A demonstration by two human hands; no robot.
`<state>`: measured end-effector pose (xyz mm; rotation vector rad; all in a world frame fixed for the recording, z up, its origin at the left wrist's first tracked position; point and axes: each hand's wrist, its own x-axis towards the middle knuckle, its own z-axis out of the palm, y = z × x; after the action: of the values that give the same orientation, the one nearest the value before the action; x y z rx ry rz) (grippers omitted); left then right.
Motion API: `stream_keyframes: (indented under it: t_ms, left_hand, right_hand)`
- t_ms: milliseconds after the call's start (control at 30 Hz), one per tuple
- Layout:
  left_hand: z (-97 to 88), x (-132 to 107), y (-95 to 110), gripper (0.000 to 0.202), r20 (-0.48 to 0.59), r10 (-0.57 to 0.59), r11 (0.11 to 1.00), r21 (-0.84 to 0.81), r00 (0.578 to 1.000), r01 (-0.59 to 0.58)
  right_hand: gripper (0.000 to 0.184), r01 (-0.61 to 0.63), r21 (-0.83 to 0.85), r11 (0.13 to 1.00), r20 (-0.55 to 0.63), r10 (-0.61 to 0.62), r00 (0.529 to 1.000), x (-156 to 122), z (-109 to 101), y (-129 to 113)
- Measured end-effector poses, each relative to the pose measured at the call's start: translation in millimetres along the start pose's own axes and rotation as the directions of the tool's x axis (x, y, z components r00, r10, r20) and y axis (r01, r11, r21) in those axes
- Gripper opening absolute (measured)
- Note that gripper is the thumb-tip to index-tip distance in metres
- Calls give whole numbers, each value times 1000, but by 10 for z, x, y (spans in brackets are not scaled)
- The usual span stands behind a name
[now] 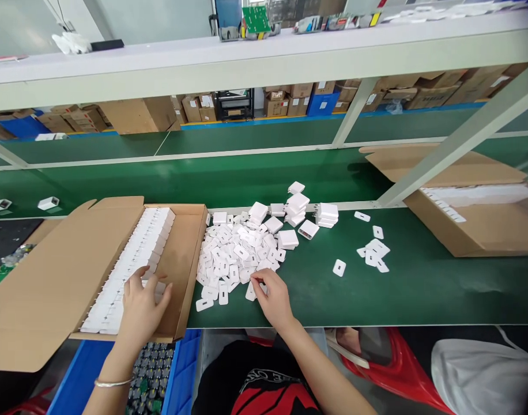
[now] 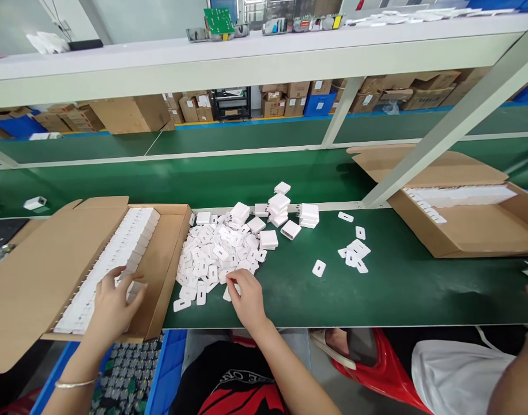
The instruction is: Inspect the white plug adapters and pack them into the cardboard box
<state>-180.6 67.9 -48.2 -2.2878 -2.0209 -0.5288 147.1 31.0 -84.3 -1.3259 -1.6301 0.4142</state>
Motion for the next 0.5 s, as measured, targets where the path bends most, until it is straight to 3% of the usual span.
stream_keyframes:
  t_ms: [100,200,367,433,500]
  left_hand:
    - [-68,16,115,45,-36,44,998,-50,998,-46]
    - [-126,30,260,41,-57,69,993,-96,996,-74]
    - [-167,70,515,30,-90,132,971,-189,987,-147]
    - [-171,101,615,28,-95,170,962,-201,981,-186]
    - [-179,135,712,25,-92,209,954,-201,974,-223]
  right_hand:
    - [16,4,48,999,66,-7,998,-219,-210,-147]
    - [14,-15,70,997,140,6,990,-608,-332,-156]
    - [14,-15,-60,998,161,24,987,-1288,-291,139]
    - [16,3,-125,992,182,19,983,-1434,-251,267]
    - [30,9,-163,987,171,19,985,-1497,-225,354]
